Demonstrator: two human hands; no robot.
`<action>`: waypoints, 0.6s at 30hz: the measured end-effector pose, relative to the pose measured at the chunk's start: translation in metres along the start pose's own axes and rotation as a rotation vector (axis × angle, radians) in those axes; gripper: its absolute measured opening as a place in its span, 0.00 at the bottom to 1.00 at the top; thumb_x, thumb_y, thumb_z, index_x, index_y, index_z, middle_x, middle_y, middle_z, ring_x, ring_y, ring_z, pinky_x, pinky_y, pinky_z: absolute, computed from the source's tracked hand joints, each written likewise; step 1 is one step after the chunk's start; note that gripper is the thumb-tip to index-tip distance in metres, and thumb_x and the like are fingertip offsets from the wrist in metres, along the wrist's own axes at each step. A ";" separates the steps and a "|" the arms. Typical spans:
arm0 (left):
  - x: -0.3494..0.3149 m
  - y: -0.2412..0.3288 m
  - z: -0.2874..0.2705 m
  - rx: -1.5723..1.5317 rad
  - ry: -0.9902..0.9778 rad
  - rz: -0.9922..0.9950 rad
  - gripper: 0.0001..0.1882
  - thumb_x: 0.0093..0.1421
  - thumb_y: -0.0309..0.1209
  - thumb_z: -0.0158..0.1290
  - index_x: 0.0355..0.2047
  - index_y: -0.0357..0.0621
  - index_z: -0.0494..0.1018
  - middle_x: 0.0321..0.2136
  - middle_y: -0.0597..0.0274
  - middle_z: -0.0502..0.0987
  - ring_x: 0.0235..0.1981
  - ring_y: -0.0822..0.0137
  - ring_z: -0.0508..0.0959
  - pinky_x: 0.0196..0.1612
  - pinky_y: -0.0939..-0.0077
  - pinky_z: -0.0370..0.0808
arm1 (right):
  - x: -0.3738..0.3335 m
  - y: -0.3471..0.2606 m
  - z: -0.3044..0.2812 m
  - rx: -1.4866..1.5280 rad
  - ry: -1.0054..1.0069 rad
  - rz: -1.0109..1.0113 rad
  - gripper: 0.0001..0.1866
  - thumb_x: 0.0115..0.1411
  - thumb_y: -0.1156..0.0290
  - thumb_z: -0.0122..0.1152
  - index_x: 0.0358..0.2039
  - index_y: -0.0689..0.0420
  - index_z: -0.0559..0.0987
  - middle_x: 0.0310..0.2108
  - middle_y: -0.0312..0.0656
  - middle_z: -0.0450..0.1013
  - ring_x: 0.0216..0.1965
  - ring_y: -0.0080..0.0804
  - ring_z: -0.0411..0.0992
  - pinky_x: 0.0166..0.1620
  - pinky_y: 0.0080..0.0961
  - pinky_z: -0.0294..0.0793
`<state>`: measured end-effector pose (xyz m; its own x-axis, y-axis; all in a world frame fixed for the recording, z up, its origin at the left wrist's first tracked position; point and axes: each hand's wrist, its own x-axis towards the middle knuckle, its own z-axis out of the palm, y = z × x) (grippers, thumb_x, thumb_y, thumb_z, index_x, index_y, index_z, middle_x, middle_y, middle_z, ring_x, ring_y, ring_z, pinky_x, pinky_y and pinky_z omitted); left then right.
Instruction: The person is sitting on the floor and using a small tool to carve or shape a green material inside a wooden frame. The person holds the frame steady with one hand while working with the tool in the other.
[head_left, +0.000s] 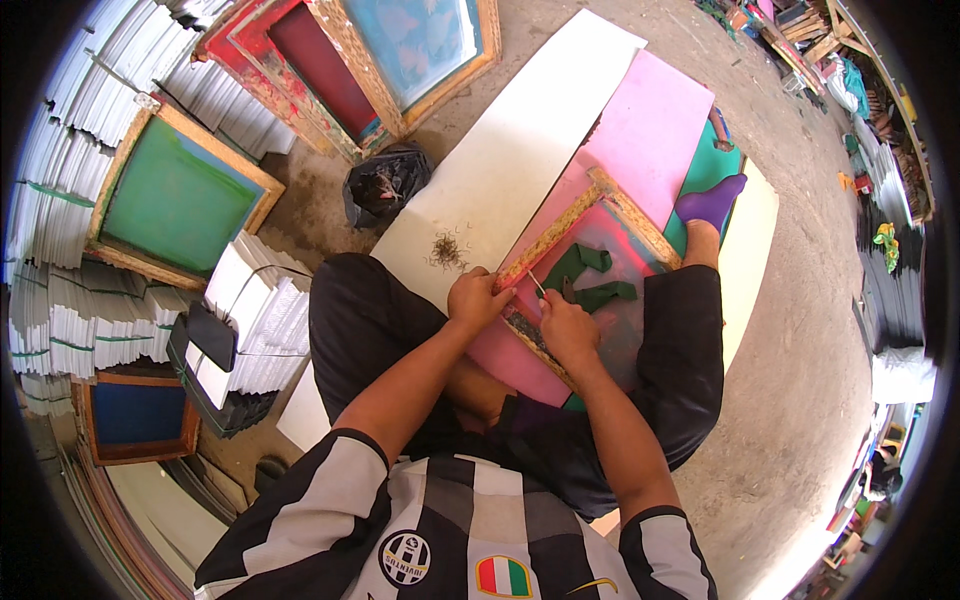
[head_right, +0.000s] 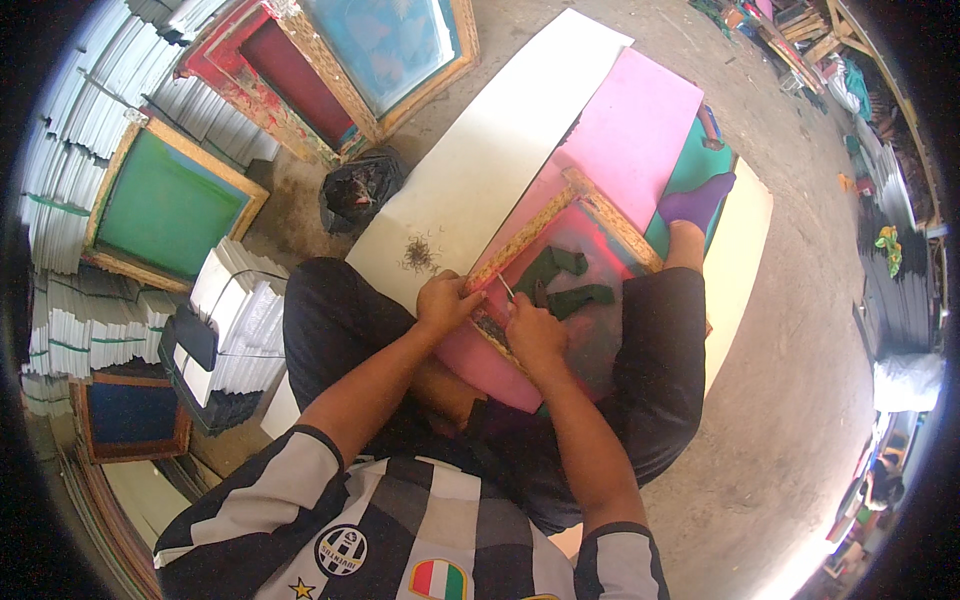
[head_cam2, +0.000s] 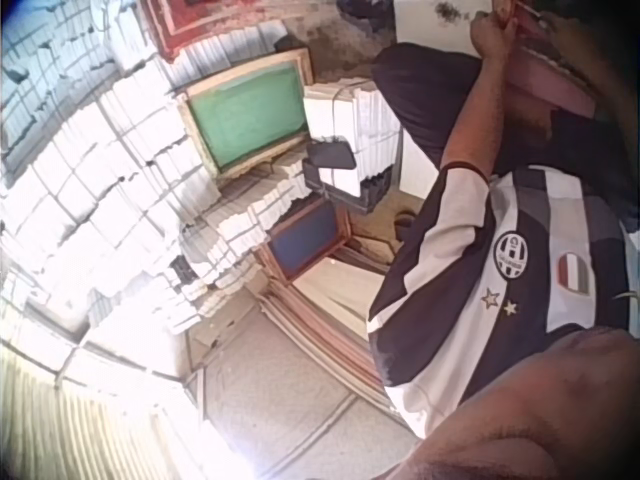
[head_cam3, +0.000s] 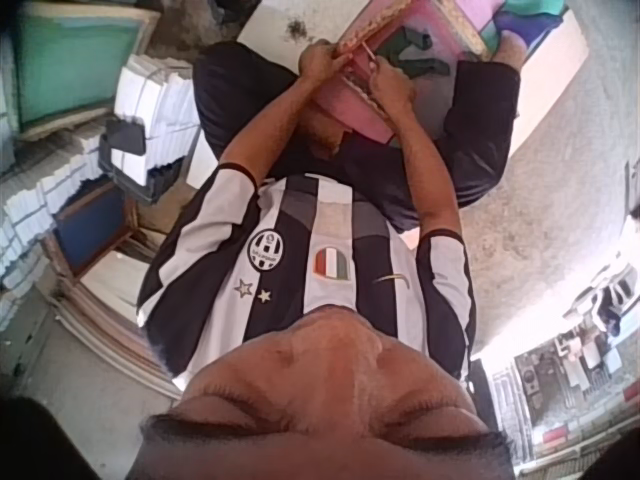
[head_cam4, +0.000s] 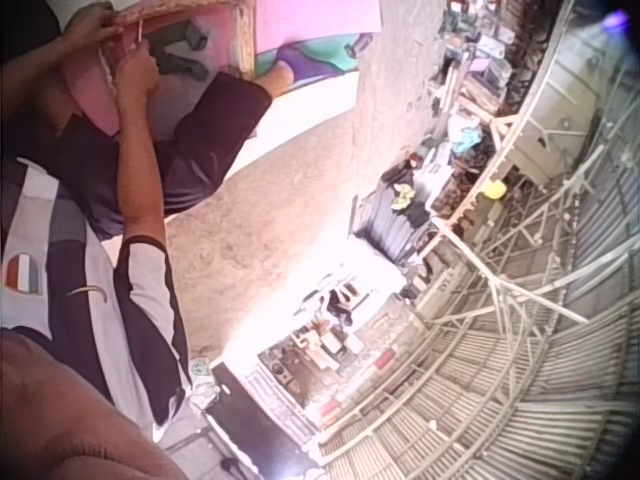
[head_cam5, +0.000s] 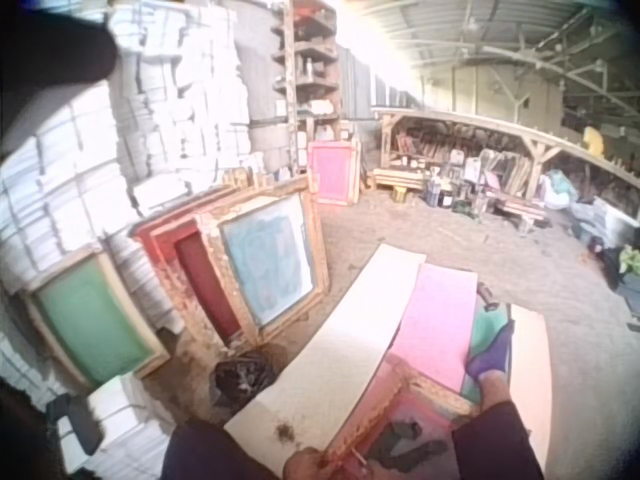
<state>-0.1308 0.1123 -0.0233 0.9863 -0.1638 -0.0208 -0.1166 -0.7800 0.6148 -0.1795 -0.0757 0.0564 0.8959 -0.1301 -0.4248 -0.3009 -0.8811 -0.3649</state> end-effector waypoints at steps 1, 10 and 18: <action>0.000 -0.001 0.000 0.004 -0.003 0.000 0.19 0.53 0.47 0.67 0.23 0.43 0.81 0.28 0.56 0.79 0.32 0.52 0.82 0.38 0.55 0.78 | -0.001 -0.004 -0.002 -0.010 -0.016 0.009 0.18 0.73 0.56 0.50 0.55 0.50 0.79 0.37 0.60 0.82 0.43 0.63 0.81 0.47 0.60 0.78; 0.000 0.002 0.002 0.047 -0.013 -0.002 0.19 0.54 0.48 0.67 0.26 0.44 0.83 0.30 0.56 0.79 0.34 0.51 0.82 0.40 0.55 0.78 | 0.014 0.007 0.025 0.348 0.021 -0.100 0.19 0.75 0.55 0.45 0.54 0.55 0.73 0.40 0.61 0.82 0.44 0.67 0.81 0.47 0.63 0.78; 0.001 0.001 0.000 0.037 -0.027 -0.005 0.19 0.54 0.48 0.67 0.24 0.43 0.82 0.30 0.56 0.79 0.34 0.52 0.82 0.40 0.55 0.78 | 0.003 0.002 0.027 0.363 0.034 0.059 0.18 0.73 0.59 0.53 0.52 0.57 0.82 0.39 0.58 0.82 0.48 0.58 0.80 0.50 0.49 0.77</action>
<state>-0.1303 0.1111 -0.0228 0.9835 -0.1753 -0.0455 -0.1160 -0.8024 0.5854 -0.1860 -0.0652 0.0319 0.8821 -0.1964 -0.4282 -0.4432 -0.6539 -0.6131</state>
